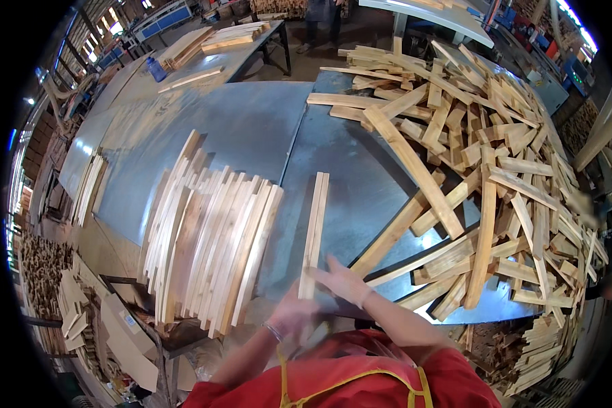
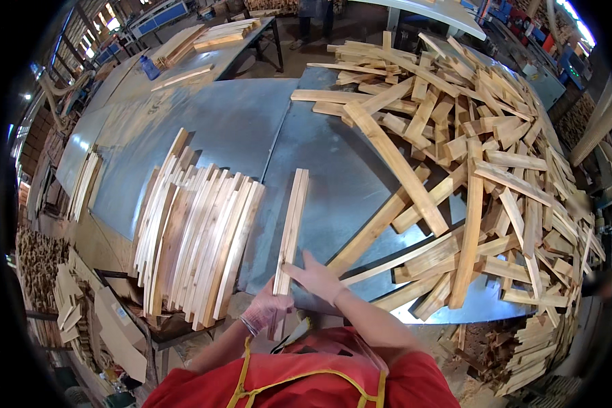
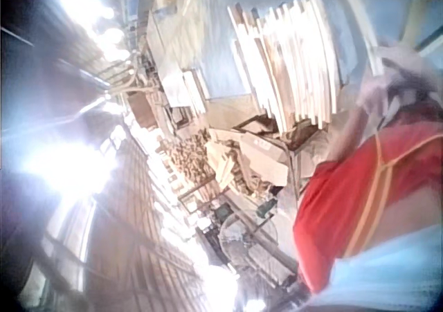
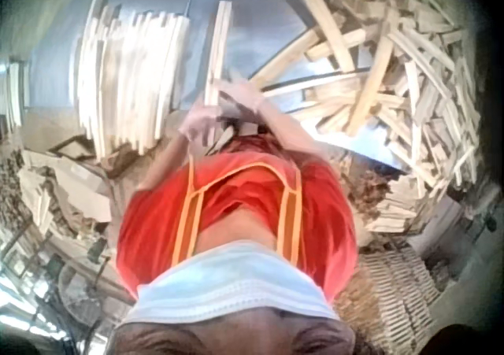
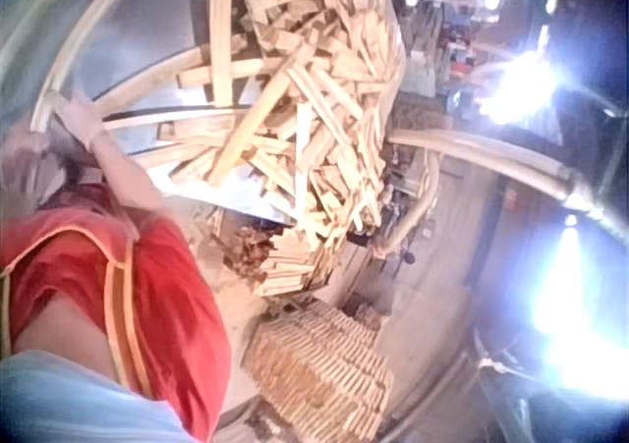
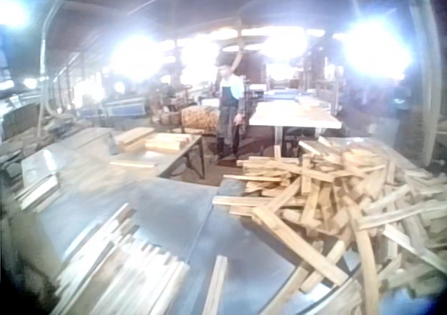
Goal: The person sorts wooden planks on a metal table in a workshop. They pick up planks from a large pile, align them, and stack them neatly.
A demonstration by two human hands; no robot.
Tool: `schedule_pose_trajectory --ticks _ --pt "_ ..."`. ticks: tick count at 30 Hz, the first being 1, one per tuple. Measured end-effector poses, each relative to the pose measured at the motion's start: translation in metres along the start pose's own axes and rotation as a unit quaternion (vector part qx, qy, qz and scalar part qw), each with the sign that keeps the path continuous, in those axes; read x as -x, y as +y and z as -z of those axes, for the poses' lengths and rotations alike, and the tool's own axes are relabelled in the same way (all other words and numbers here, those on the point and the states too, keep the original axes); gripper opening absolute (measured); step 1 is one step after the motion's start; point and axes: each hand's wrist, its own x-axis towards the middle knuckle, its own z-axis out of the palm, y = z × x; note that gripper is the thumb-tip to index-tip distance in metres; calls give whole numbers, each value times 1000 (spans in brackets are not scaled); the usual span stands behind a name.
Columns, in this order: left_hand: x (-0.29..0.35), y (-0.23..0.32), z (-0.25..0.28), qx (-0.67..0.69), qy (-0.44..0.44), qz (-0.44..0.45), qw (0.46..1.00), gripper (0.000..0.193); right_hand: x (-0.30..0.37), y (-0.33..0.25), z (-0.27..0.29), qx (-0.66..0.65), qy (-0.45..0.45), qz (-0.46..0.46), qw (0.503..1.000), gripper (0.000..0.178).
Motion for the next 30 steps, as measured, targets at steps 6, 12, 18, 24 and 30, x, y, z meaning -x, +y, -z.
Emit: schedule_pose_trajectory --ticks 6,12,18,24,30 --pt "32 -13 39 -530 310 -256 747 81 -109 -10 -106 277 -61 157 946 38" --pt "24 17 11 -508 243 -345 751 87 -104 -27 -57 70 -53 142 986 57" --pt "-10 16 -48 -558 136 -323 752 87 46 47 236 338 695 109 626 65" --pt "-52 56 -151 -518 12 -319 794 82 105 108 284 128 617 72 773 62" --pt "-82 92 -200 -70 -40 -74 994 68 68 65 230 155 398 174 887 79"
